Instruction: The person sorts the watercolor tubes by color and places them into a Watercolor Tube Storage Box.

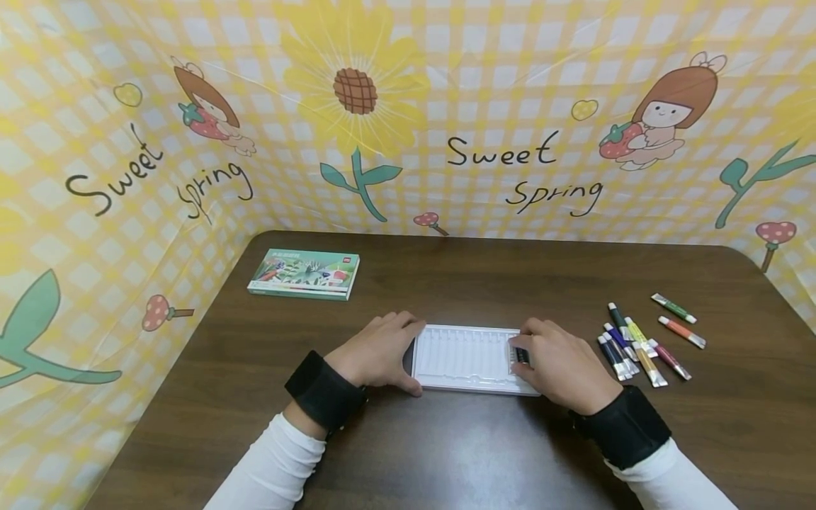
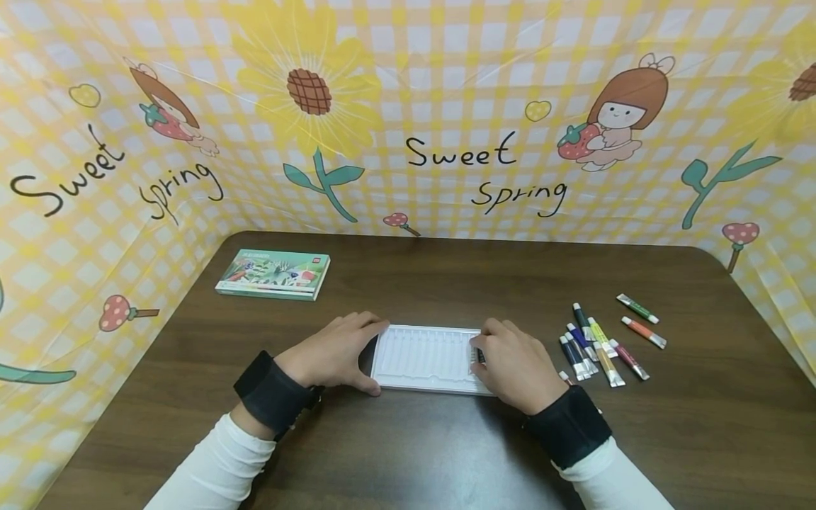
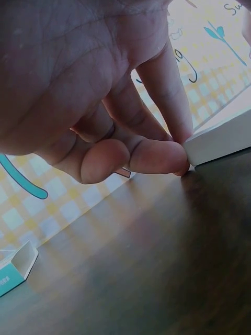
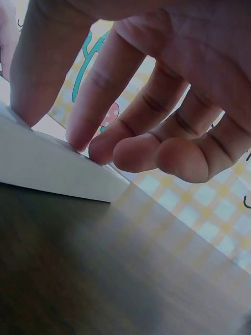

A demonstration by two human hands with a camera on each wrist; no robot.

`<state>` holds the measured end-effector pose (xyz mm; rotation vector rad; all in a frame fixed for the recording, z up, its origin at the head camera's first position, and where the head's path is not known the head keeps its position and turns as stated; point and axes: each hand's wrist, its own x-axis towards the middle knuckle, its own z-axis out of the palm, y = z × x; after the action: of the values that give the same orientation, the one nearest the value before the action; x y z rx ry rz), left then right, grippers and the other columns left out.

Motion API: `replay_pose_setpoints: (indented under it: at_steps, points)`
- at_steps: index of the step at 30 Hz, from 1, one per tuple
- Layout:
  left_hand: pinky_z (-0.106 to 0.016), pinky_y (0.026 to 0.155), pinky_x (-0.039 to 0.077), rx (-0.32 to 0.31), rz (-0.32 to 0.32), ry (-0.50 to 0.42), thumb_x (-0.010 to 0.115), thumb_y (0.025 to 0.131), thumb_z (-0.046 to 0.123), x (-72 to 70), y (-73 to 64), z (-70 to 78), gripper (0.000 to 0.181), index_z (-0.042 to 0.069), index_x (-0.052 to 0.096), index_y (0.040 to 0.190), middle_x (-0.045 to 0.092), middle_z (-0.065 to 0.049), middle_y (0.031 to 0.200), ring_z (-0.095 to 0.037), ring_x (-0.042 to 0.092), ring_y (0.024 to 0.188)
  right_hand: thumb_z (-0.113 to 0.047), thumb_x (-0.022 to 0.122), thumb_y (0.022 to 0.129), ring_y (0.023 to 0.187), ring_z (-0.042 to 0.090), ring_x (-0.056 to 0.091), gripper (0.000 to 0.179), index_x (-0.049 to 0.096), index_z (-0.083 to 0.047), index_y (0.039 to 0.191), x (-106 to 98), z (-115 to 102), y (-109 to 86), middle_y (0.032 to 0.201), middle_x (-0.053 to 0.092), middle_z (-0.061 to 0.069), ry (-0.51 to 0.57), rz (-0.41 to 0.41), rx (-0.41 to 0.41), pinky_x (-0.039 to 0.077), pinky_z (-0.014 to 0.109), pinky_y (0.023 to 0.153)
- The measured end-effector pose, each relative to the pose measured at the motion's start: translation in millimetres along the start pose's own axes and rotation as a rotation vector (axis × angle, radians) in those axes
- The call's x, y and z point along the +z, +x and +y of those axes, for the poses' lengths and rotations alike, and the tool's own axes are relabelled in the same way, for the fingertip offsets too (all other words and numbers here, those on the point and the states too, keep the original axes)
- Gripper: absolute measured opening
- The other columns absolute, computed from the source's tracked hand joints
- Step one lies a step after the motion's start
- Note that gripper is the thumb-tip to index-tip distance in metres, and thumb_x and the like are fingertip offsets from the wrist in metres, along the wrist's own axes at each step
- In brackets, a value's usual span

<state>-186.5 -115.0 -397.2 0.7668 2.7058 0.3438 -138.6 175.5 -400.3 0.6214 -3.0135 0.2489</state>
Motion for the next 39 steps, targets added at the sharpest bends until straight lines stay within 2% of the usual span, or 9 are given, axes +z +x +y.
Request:
replay_pose_setpoints:
  at_steps: [14,20,25,31,39]
  points:
    - [-0.05,0.119,0.041,-0.004,-0.004,0.004,0.096,0.073,0.046,-0.5,0.7,0.2,0.102,0.008,0.05,0.156,0.054,-0.013,0.154,-0.03,0.05,0.137,-0.024,0.087,0.087,0.099,0.026,0.068,0.035,0.079,-0.007,0.118,-3,-2,-0.1,0.109,0.071,0.009,0.013,0.007,0.026,0.06,0.047,0.077]
    - [-0.05,0.12,0.04,-0.01,-0.003,0.004,0.096,0.073,0.046,-1.0,0.0,0.0,0.102,0.007,0.051,0.155,0.054,-0.013,0.154,-0.03,0.05,0.138,-0.023,0.084,0.09,0.096,0.025,0.068,0.032,0.078,-0.007,0.118,-12,5,1.6,0.109,0.072,0.01,0.078,-0.008,0.06,0.06,0.047,0.079]
    - [-0.05,0.12,0.04,-0.004,-0.003,0.0,0.096,0.074,0.046,-1.1,0.0,0.5,0.101,0.007,0.051,0.156,0.054,-0.013,0.154,-0.031,0.05,0.138,-0.021,0.081,0.093,0.095,0.027,0.071,0.028,0.078,-0.007,0.116,-21,20,0.2,0.109,0.074,0.011,0.11,0.019,0.083,0.061,0.05,0.083]
    - [-0.05,0.119,0.041,-0.006,0.002,-0.009,0.097,0.073,0.045,0.1,-0.1,0.0,0.102,0.007,0.05,0.156,0.054,-0.013,0.154,-0.031,0.051,0.138,-0.018,0.08,0.092,0.092,0.028,0.073,0.026,0.078,-0.005,0.115,-27,43,0.5,0.104,0.076,0.012,0.143,0.038,0.101,0.06,0.05,0.078]
    - [-0.05,0.119,0.041,-0.007,-0.004,-0.003,0.096,0.073,0.046,0.4,1.3,0.1,0.102,0.007,0.051,0.156,0.054,-0.013,0.154,-0.03,0.051,0.137,-0.018,0.075,0.096,0.087,0.028,0.072,0.031,0.075,0.002,0.119,-36,89,-6.3,0.096,0.077,0.013,0.171,0.037,0.148,0.058,0.049,0.074]
